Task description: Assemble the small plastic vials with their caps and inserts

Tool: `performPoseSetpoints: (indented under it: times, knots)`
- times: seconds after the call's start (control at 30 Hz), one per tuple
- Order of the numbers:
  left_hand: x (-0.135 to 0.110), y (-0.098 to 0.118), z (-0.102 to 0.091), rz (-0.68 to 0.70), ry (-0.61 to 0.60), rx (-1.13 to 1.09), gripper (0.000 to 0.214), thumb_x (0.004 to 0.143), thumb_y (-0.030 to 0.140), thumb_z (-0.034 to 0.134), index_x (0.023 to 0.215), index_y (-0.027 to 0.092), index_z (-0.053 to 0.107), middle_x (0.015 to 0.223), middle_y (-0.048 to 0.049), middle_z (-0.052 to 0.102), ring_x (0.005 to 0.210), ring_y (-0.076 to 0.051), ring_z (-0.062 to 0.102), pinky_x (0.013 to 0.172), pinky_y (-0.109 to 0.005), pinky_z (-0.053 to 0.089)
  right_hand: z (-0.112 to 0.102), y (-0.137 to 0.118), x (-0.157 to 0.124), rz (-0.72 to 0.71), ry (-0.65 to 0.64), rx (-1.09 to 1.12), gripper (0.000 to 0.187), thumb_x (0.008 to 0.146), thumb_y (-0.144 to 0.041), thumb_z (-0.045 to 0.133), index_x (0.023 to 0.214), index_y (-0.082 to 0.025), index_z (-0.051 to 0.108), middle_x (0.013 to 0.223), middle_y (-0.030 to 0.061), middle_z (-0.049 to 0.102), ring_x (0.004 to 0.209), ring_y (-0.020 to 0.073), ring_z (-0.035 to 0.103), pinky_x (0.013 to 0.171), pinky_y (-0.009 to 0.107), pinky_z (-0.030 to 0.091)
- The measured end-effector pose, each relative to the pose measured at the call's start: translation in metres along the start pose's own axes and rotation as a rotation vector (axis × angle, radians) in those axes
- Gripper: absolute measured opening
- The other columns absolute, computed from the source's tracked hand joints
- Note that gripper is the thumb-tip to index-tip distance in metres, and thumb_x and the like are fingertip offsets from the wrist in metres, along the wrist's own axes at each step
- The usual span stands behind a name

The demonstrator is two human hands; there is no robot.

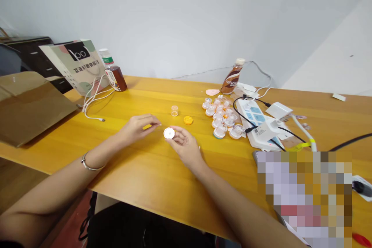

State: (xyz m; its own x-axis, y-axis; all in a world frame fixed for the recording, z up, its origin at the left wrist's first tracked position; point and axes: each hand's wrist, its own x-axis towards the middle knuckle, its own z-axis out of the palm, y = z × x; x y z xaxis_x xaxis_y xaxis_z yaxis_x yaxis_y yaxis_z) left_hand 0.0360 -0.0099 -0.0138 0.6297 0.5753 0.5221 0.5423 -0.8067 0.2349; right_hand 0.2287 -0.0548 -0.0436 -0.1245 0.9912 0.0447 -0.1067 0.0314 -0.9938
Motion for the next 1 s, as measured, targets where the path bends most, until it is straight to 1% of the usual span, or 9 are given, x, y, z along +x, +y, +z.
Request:
performPoseSetpoints:
  times: [0.07,0.13,0.27,0.37,0.5,0.73,0.8,0.9,1.0]
  knots:
    - [0.0,0.01,0.002,0.142,0.066,-0.022,0.017,0.087,0.017,0.043,0.094,0.014,0.058,0.087,-0.0069,0.063,0.079,-0.011,0.058,0.072,-0.023,0.047,0.0,0.0,0.001,-0.001,-0.003,0.019,0.034,0.064,-0.025,0.069,0.096,-0.02,0.058,0.09,0.003,0.068,0.082,0.0145,0.063,0.084,0.031,0.047]
    - [0.0,0.016,0.004,0.247,0.064,0.027,0.017,0.088,0.016,0.041,0.094,0.015,0.057,0.087,-0.0071,0.063,0.079,-0.012,0.058,0.072,-0.024,0.047,-0.001,0.001,0.001,-0.002,-0.008,0.037,0.034,0.064,-0.025,0.07,0.095,-0.021,0.058,0.089,0.0022,0.068,0.08,0.0134,0.063,0.082,0.03,0.047]
    - [-0.002,0.019,0.008,0.327,0.043,0.213,0.017,0.09,0.018,0.04,0.091,0.016,0.057,0.082,-0.0064,0.063,0.075,-0.013,0.057,0.067,-0.026,0.044,-0.001,0.002,0.002,-0.013,-0.022,0.056,0.035,0.063,-0.024,0.07,0.095,-0.021,0.058,0.085,0.0008,0.068,0.076,0.0115,0.062,0.079,0.027,0.048]
    - [-0.003,0.017,0.008,0.393,0.035,0.324,0.014,0.089,0.018,0.043,0.09,0.016,0.056,0.083,-0.0056,0.064,0.074,-0.013,0.056,0.063,-0.027,0.04,-0.001,0.001,0.002,-0.024,-0.033,0.063,0.035,0.063,-0.023,0.069,0.096,-0.021,0.059,0.084,0.0004,0.068,0.074,0.0107,0.062,0.077,0.026,0.048]
    - [-0.003,0.018,0.002,0.469,0.019,0.411,0.013,0.088,0.015,0.043,0.092,0.016,0.055,0.086,-0.0049,0.064,0.073,-0.012,0.055,0.065,-0.028,0.038,-0.001,-0.002,0.001,-0.033,-0.026,0.058,0.033,0.064,-0.022,0.068,0.095,-0.021,0.059,0.085,0.0012,0.068,0.076,0.0115,0.062,0.079,0.027,0.048]
    - [0.0,0.019,-0.008,0.556,0.022,0.451,0.011,0.088,0.012,0.044,0.089,0.016,0.054,0.087,-0.0041,0.065,0.075,-0.012,0.056,0.066,-0.027,0.038,-0.001,-0.002,0.0,-0.012,-0.035,0.072,0.033,0.064,-0.021,0.069,0.095,-0.021,0.059,0.088,0.0014,0.068,0.081,0.0126,0.063,0.083,0.029,0.048]
    - [0.0,0.018,-0.009,0.562,0.018,0.457,0.011,0.088,0.011,0.044,0.09,0.015,0.054,0.089,-0.0045,0.065,0.075,-0.013,0.056,0.066,-0.028,0.039,-0.001,-0.002,0.0,-0.011,-0.033,0.079,0.032,0.064,-0.021,0.069,0.095,-0.022,0.059,0.089,0.0012,0.068,0.082,0.0129,0.063,0.083,0.029,0.047]
    - [-0.001,0.017,-0.009,0.529,0.011,0.434,0.014,0.088,0.012,0.043,0.095,0.015,0.055,0.09,-0.0051,0.065,0.075,-0.013,0.056,0.066,-0.028,0.04,-0.001,-0.002,-0.001,-0.012,-0.04,0.079,0.032,0.064,-0.022,0.069,0.094,-0.022,0.059,0.09,0.0011,0.068,0.084,0.0132,0.063,0.085,0.03,0.047]
    - [-0.002,0.016,-0.007,0.444,0.021,0.37,0.016,0.087,0.013,0.045,0.099,0.016,0.055,0.088,-0.0047,0.065,0.074,-0.013,0.056,0.065,-0.027,0.04,-0.001,-0.003,-0.001,-0.019,-0.047,0.065,0.032,0.065,-0.022,0.069,0.095,-0.022,0.059,0.091,0.0014,0.068,0.085,0.0137,0.063,0.086,0.03,0.047]
